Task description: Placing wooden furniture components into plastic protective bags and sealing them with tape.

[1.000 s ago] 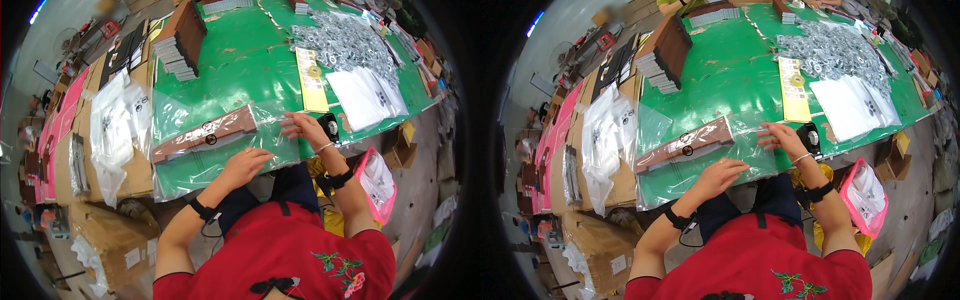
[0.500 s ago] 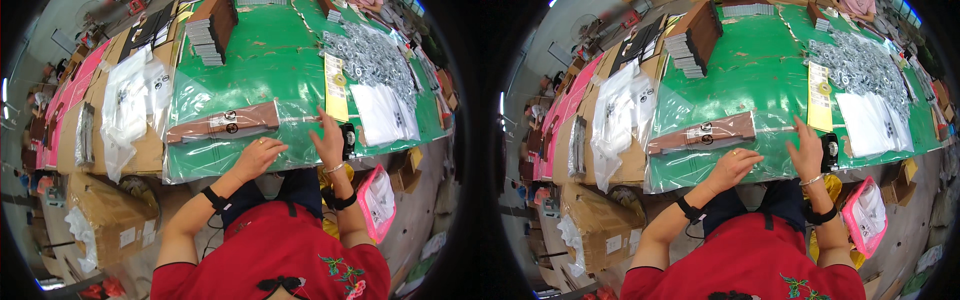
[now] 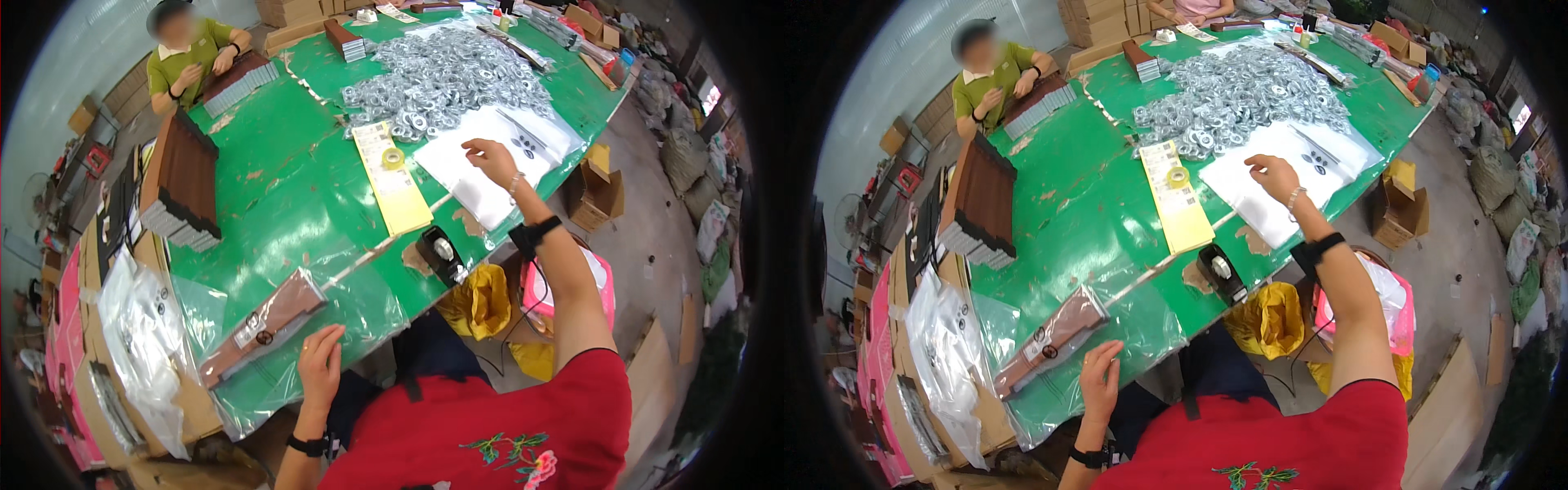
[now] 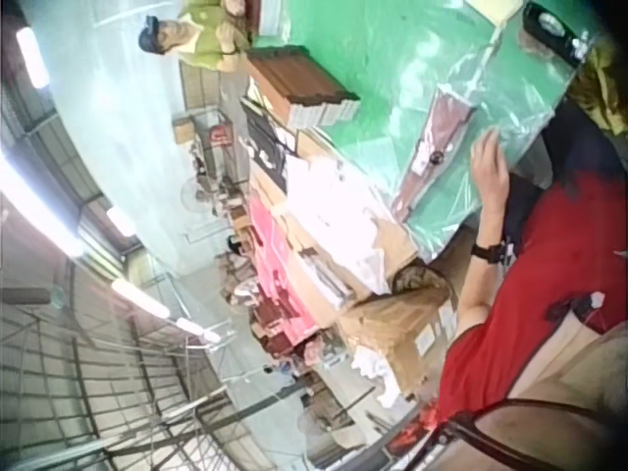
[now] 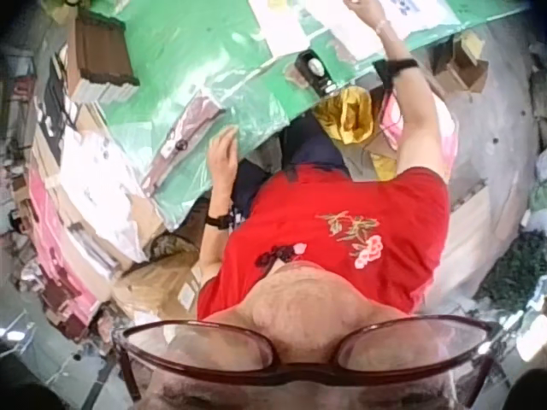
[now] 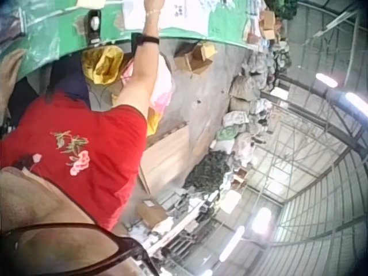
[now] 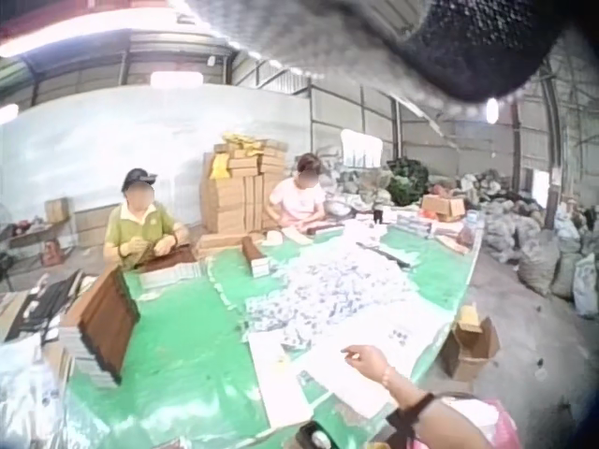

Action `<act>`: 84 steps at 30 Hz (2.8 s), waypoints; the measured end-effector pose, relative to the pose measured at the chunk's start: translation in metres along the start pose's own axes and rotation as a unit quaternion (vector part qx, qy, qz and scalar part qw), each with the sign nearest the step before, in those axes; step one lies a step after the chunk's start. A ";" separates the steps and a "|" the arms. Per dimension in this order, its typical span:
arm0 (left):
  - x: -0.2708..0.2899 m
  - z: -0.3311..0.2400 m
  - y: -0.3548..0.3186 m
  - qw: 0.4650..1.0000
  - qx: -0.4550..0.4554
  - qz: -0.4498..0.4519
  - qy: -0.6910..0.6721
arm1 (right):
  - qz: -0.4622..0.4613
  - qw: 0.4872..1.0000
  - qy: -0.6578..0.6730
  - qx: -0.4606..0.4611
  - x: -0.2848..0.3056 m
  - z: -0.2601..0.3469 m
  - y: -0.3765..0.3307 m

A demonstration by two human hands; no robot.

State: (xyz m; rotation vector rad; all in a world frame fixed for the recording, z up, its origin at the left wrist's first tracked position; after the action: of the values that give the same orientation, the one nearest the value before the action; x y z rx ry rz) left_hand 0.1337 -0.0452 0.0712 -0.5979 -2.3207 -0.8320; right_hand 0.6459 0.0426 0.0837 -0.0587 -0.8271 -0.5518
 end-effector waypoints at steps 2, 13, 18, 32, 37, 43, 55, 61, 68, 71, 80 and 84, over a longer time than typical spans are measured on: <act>-0.002 -0.002 0.003 1.000 0.020 -0.001 0.005 | 0.011 1.000 0.015 0.011 -0.027 -0.014 0.032; 0.000 -0.019 -0.004 0.994 0.106 -0.011 0.032 | -0.069 0.977 -0.163 -0.115 -0.084 -0.028 0.106; 0.001 -0.013 0.006 0.997 0.062 -0.033 0.026 | 0.035 0.989 0.054 -0.136 -0.050 -0.070 0.122; -0.048 -0.008 0.097 0.945 -0.170 0.133 0.245 | 0.104 0.818 0.548 -0.139 -0.092 0.140 -0.208; -0.065 0.005 0.103 0.930 -0.163 0.138 0.300 | 0.021 0.849 0.519 -0.097 -0.113 0.135 -0.206; -0.059 -0.009 0.100 0.944 -0.187 0.014 0.271 | 0.002 0.928 0.365 -0.070 -0.118 0.133 -0.204; -0.054 -0.022 0.091 0.958 -0.156 -0.040 0.236 | 0.033 0.923 0.373 -0.085 -0.111 0.128 -0.202; -0.035 -0.023 0.080 0.969 -0.122 -0.175 0.129 | 0.295 0.850 0.416 -0.129 -0.133 0.146 -0.186; -0.037 -0.030 0.078 0.963 -0.144 -0.210 0.086 | 0.467 0.860 0.131 0.159 -0.177 0.160 -0.160; -0.035 -0.027 0.077 0.962 -0.143 -0.214 0.086 | 0.386 0.876 0.118 0.264 -0.189 0.175 -0.175; -0.014 -0.061 0.059 0.973 -0.153 -0.168 0.036 | 0.515 0.802 0.278 0.117 -0.184 0.153 -0.176; 0.034 -0.030 0.024 0.981 -0.089 -0.153 0.074 | 0.450 0.814 0.358 -0.084 -0.164 0.143 -0.192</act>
State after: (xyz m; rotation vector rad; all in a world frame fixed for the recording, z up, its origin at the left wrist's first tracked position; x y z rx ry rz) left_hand 0.1342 -0.0418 0.1218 -0.2427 -2.2449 -1.1943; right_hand 0.3653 -0.0125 0.0339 -0.3648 0.0538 0.2746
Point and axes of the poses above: each hand's wrist, its own y-axis towards the middle knuckle, its own x-axis out of the back of the hand, z = x × y, the point moved 4 cm from there along y, towards the middle knuckle, and after that the axes turned 9 degrees about -x, right-handed, at the moved point
